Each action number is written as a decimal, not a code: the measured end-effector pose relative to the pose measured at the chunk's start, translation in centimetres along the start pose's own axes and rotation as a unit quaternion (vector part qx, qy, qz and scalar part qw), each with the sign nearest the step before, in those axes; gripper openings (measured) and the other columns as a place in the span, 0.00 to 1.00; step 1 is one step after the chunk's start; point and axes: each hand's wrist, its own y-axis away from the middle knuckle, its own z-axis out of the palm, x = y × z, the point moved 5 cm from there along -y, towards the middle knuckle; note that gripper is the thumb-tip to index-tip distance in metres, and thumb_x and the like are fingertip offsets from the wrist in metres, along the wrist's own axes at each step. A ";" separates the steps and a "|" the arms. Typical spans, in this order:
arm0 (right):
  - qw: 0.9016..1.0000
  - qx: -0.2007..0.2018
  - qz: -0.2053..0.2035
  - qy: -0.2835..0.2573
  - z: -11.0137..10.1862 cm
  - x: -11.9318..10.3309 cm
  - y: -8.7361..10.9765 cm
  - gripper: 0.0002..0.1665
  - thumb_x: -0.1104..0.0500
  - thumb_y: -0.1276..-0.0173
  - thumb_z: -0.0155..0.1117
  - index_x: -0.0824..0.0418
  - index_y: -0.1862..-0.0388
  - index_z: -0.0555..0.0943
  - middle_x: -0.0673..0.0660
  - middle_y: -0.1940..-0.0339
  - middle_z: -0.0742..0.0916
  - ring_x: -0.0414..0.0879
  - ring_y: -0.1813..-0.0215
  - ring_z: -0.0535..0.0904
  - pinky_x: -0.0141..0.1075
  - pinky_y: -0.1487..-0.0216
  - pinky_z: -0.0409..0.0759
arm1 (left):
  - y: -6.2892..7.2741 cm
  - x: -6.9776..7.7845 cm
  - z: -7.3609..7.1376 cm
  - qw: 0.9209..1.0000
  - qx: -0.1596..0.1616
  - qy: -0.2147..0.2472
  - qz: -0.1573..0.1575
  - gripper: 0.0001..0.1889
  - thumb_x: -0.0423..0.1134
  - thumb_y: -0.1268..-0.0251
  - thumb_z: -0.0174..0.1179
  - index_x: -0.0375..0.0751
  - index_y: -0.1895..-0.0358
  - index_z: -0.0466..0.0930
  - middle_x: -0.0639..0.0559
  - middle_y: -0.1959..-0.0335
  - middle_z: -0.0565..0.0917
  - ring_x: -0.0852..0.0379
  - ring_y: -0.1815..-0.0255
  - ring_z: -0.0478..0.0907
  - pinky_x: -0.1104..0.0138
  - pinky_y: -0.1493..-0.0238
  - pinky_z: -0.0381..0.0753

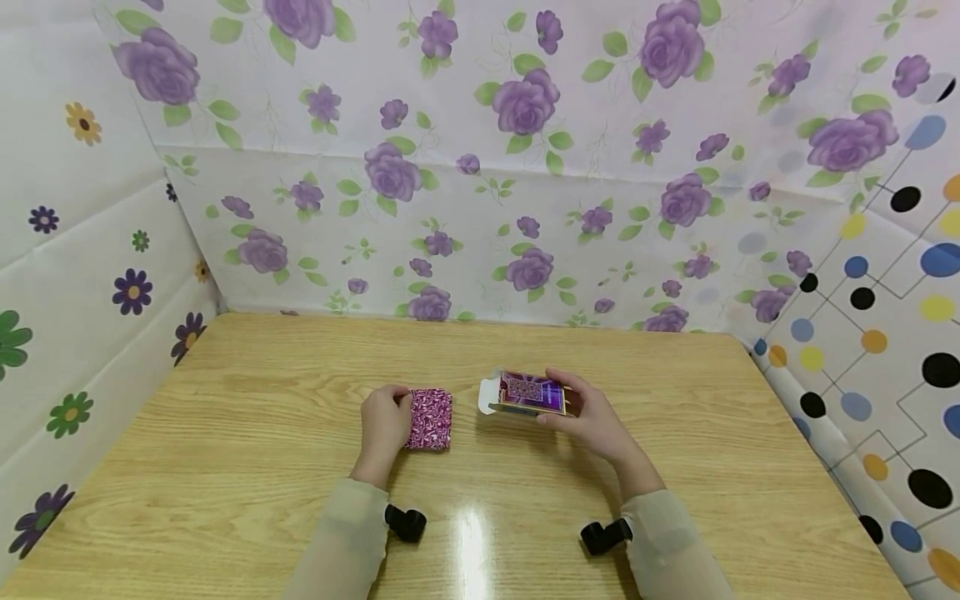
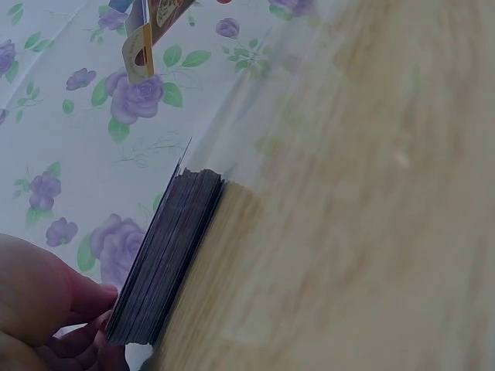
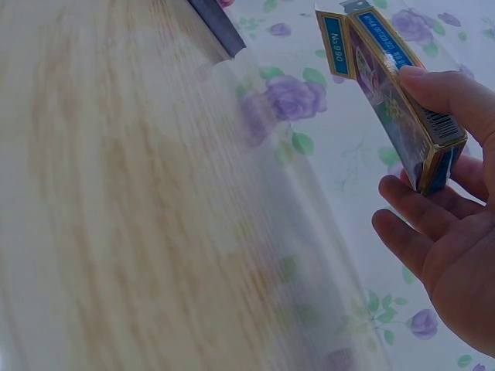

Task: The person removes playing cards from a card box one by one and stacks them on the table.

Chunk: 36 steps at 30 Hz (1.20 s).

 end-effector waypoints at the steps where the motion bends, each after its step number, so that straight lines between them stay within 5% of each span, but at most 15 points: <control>1: 1.000 0.000 -0.001 0.000 0.0 0.1 0.0 0.45 0.55 0.43 0.72 0.56 0.29 0.62 0.61 0.31 0.70 0.59 0.38 0.73 0.45 0.39 0.76 | 0.0 0.0 0.0 1.000 0.001 -0.001 -0.001 0.10 0.31 0.35 0.55 0.27 0.58 0.82 0.34 0.60 0.84 0.42 0.57 0.81 0.53 0.56 0.81; 14: 1.000 0.000 -0.002 0.001 0.0 0.3 -0.1 0.45 0.55 0.43 0.72 0.57 0.28 0.61 0.61 0.31 0.70 0.59 0.37 0.73 0.46 0.38 0.75 | 0.0 0.0 -0.2 1.000 0.003 0.009 -0.029 0.15 0.36 0.33 0.56 0.28 0.50 0.79 0.35 0.54 0.82 0.43 0.55 0.81 0.54 0.54 0.82; 36: 1.000 -0.008 -0.004 -0.014 0.1 0.2 -0.1 0.45 0.57 0.42 0.71 0.59 0.28 0.60 0.62 0.31 0.69 0.61 0.35 0.71 0.49 0.36 0.72 | 0.5 1.8 -1.2 0.999 0.020 0.035 0.009 0.17 0.39 0.36 0.55 0.30 0.50 0.79 0.34 0.50 0.78 0.40 0.50 0.75 0.51 0.54 0.78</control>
